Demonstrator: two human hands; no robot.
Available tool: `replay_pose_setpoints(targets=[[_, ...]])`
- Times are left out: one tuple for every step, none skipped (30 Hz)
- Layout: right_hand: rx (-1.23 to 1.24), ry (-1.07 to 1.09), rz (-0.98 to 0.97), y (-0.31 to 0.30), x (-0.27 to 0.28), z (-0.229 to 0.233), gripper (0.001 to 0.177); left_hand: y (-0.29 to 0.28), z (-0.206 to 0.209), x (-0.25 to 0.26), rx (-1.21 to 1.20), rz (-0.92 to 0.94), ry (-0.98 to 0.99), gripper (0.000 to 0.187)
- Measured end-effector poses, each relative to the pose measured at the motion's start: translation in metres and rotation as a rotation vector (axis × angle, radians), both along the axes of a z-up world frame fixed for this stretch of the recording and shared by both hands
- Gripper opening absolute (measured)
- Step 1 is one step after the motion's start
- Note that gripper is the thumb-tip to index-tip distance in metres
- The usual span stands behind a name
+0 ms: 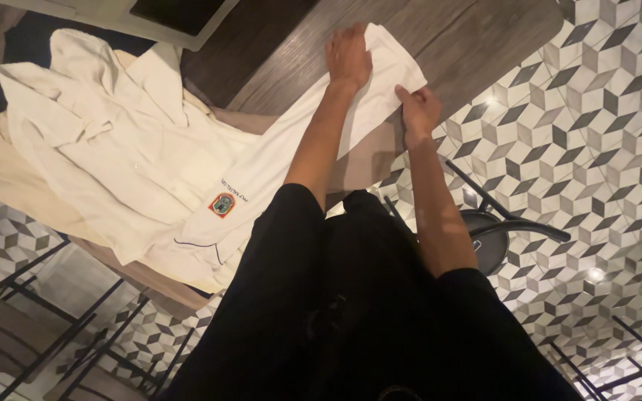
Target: The person folds white t-shirts one by one on a flat surface and places them into a drawer.
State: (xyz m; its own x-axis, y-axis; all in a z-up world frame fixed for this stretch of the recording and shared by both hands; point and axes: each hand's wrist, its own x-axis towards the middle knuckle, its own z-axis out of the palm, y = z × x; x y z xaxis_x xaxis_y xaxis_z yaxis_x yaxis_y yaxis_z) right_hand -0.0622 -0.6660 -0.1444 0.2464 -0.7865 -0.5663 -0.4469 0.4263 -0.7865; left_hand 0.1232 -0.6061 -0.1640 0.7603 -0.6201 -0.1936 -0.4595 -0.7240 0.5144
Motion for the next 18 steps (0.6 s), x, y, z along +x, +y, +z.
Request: replay_pose_setpoints(targets=[[0.002, 0.001, -0.002, 0.000, 0.000, 0.000, 0.024, 0.001, -0.001, 0.001, -0.014, -0.034, -0.024, 0.043], [0.004, -0.062, -0.011, 0.001, 0.001, 0.000, 0.021, 0.000, -0.002, 0.002, -0.013, -0.035, -0.024, 0.043], [0.006, -0.125, -0.019, 0.002, 0.001, 0.001, 0.018, -0.002, -0.003, 0.004, -0.009, -0.005, 0.043, 0.033], [0.006, -0.127, -0.020, 0.002, 0.001, 0.003, 0.018, -0.002, -0.003, 0.006, -0.006, 0.027, 0.110, 0.024], [0.072, -0.129, -0.026, 0.002, 0.000, 0.007, 0.018, 0.000, -0.003, 0.007, -0.005, 0.026, 0.107, 0.024], [0.136, -0.132, -0.032, 0.003, 0.001, 0.011, 0.019, 0.003, -0.003, 0.008, -0.109, 0.050, 0.124, 0.022], [0.137, -0.136, -0.032, 0.005, 0.003, 0.014, 0.019, 0.006, -0.002, 0.010, -0.214, 0.074, 0.141, 0.021], [0.134, -0.168, -0.035, 0.005, 0.003, 0.018, 0.019, 0.008, 0.000, 0.012, -0.215, 0.075, 0.139, 0.021], [0.131, -0.201, -0.037, 0.006, 0.003, 0.022, 0.021, 0.010, 0.003, 0.016, -0.256, 0.044, 0.120, 0.021], [0.131, -0.202, -0.034, 0.007, 0.002, 0.026, 0.021, 0.013, 0.008, 0.019, -0.297, 0.015, 0.102, 0.022], [0.106, -0.252, -0.029, 0.008, 0.001, 0.033, 0.022, 0.015, 0.013, 0.021, -0.297, 0.018, 0.100, 0.022], [0.082, -0.304, -0.024, 0.011, 0.001, 0.040, 0.024, 0.017, 0.020, 0.024, -0.368, 0.042, 0.245, 0.024], [0.082, -0.306, -0.021, 0.015, 0.001, 0.049, 0.024, 0.020, 0.028, 0.026, -0.438, 0.065, 0.389, 0.026], [0.044, -0.324, 0.005, 0.018, -0.001, 0.059, 0.025, 0.025, 0.036, 0.027, -0.440, 0.072, 0.387, 0.026], [0.005, -0.342, 0.030, 0.024, -0.003, 0.070, 0.027, 0.030, 0.045, 0.027, -0.546, 0.022, 0.374, 0.028], [0.006, -0.347, 0.042, 0.032, -0.004, 0.079, 0.027, 0.037, 0.054, 0.030, -0.651, -0.026, 0.355, 0.031], [-0.056, -0.403, 0.065, 0.040, -0.005, 0.089, 0.027, 0.046, 0.065, 0.031, -0.653, -0.016, 0.347, 0.031], [-0.119, -0.465, 0.091, 0.047, -0.005, 0.099, 0.027, 0.058, 0.076, 0.031, -0.660, -0.030, 0.341, 0.033]])
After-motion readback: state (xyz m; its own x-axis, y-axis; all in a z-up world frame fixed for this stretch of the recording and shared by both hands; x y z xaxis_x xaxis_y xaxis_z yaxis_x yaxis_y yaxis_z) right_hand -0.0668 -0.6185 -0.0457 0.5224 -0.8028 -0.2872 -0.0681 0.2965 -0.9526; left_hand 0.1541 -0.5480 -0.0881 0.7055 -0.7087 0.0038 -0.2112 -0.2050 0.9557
